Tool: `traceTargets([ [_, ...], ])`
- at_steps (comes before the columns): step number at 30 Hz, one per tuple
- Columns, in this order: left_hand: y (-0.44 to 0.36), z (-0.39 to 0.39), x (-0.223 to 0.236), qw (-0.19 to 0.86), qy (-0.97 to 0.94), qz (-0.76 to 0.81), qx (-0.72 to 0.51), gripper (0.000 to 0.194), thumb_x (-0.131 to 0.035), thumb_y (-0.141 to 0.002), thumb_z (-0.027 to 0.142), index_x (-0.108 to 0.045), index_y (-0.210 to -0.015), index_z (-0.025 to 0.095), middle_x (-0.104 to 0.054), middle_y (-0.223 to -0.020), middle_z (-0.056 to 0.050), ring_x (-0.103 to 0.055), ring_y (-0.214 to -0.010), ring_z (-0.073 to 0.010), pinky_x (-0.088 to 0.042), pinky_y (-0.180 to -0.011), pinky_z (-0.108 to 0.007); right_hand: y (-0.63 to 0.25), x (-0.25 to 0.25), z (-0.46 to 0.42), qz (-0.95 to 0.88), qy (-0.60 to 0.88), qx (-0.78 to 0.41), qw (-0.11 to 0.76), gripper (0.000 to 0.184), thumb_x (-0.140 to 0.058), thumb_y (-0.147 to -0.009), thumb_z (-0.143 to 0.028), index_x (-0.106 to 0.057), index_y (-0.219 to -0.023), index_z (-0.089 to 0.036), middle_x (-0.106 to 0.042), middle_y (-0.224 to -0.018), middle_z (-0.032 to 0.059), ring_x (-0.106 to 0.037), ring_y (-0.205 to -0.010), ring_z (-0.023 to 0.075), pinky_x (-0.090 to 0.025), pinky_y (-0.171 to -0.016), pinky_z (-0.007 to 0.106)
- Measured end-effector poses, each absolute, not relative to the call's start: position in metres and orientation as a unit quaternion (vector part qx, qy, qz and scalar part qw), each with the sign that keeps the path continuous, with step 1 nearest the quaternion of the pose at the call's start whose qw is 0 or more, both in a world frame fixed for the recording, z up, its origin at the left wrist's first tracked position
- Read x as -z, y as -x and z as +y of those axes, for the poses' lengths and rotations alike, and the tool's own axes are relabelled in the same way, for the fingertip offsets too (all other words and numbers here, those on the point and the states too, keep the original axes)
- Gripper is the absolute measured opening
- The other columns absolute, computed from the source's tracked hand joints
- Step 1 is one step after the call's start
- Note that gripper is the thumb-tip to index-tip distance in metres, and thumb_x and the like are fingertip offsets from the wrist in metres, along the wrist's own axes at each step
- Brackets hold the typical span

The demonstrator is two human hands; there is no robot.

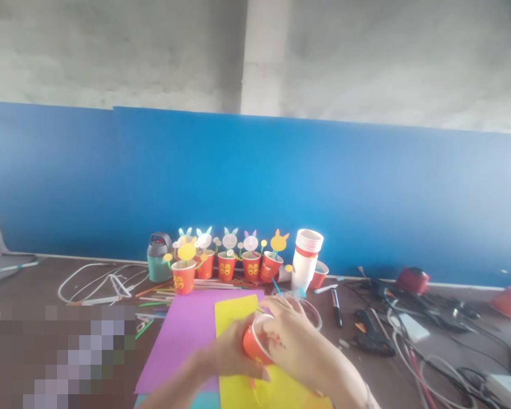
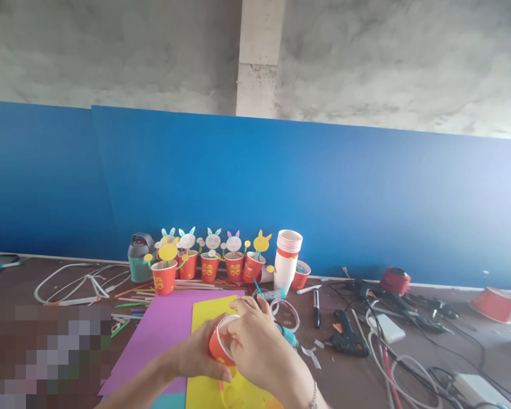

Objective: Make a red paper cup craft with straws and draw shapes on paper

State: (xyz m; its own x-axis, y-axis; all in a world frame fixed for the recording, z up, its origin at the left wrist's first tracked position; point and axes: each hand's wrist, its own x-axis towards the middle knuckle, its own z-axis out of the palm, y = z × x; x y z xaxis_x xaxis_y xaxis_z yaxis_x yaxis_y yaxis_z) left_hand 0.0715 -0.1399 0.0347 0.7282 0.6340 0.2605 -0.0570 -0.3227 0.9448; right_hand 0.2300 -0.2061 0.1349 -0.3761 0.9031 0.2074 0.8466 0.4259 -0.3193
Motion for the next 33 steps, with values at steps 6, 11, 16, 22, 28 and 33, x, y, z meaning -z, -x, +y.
traceTargets([
  [6,-0.071,-0.137,-0.030,0.555,-0.750,0.197,-0.302,0.064,-0.086,-0.051,0.042,-0.060,-0.103,0.014,-0.067,-0.095,-0.006,-0.061,-0.087,-0.0230,-0.048,-0.075,-0.029,-0.224,-0.139,-0.206,-0.830,0.520,-0.095,0.178,0.027,-0.044,-0.078,-0.006,-0.062,-0.063,-0.019,-0.058,-0.116,0.0044,-0.048,-0.112,0.0215,-0.030,-0.101,0.043],
  [11,-0.074,-0.143,-0.032,0.580,-0.734,0.190,-0.297,0.074,-0.088,-0.048,0.044,-0.058,-0.110,0.016,-0.067,-0.100,-0.007,-0.062,-0.090,-0.0244,-0.049,-0.076,-0.030,-0.225,-0.134,-0.203,-0.830,0.518,-0.078,0.192,0.028,-0.045,-0.078,-0.009,-0.062,-0.059,-0.020,-0.059,-0.120,0.0030,-0.045,-0.118,0.0217,-0.027,-0.105,0.041],
  [16,-0.078,-0.148,-0.036,0.588,-0.724,0.173,-0.316,0.078,-0.090,-0.045,0.040,-0.057,-0.112,0.015,-0.067,-0.103,-0.009,-0.062,-0.094,-0.0269,-0.049,-0.081,-0.034,-0.229,-0.137,-0.208,-0.825,0.536,-0.081,0.158,0.023,-0.048,-0.072,-0.008,-0.065,-0.061,-0.020,-0.059,-0.123,0.0040,-0.044,-0.121,0.0235,-0.025,-0.106,0.041],
  [22,-0.075,-0.145,-0.034,0.554,-0.739,0.191,-0.331,0.070,-0.090,-0.046,0.035,-0.059,-0.105,0.015,-0.068,-0.099,-0.007,-0.062,-0.089,-0.0248,-0.049,-0.076,-0.031,-0.230,-0.141,-0.205,-0.826,0.529,-0.114,0.157,0.028,-0.045,-0.082,-0.019,-0.069,-0.067,-0.023,-0.063,-0.116,0.0025,-0.051,-0.107,0.0211,-0.028,-0.102,0.042],
  [28,-0.075,-0.143,-0.034,0.529,-0.754,0.191,-0.340,0.069,-0.089,-0.048,0.038,-0.059,-0.105,0.015,-0.068,-0.096,-0.006,-0.062,-0.085,-0.0222,-0.049,-0.073,-0.027,-0.228,-0.131,-0.198,-0.819,0.528,-0.091,0.206,0.027,-0.049,-0.076,-0.014,-0.068,-0.059,-0.024,-0.066,-0.111,-0.0013,-0.053,-0.102,0.0200,-0.030,-0.098,0.040],
  [33,-0.074,-0.142,-0.031,0.532,-0.747,0.200,-0.345,0.068,-0.088,-0.051,0.038,-0.056,-0.107,0.016,-0.068,-0.100,-0.006,-0.062,-0.089,-0.0232,-0.048,-0.074,-0.028,-0.225,-0.128,-0.195,-0.807,0.538,-0.066,0.232,0.030,-0.049,-0.080,-0.016,-0.069,-0.059,-0.025,-0.067,-0.105,-0.0004,-0.054,-0.097,0.0204,-0.031,-0.098,0.040],
])
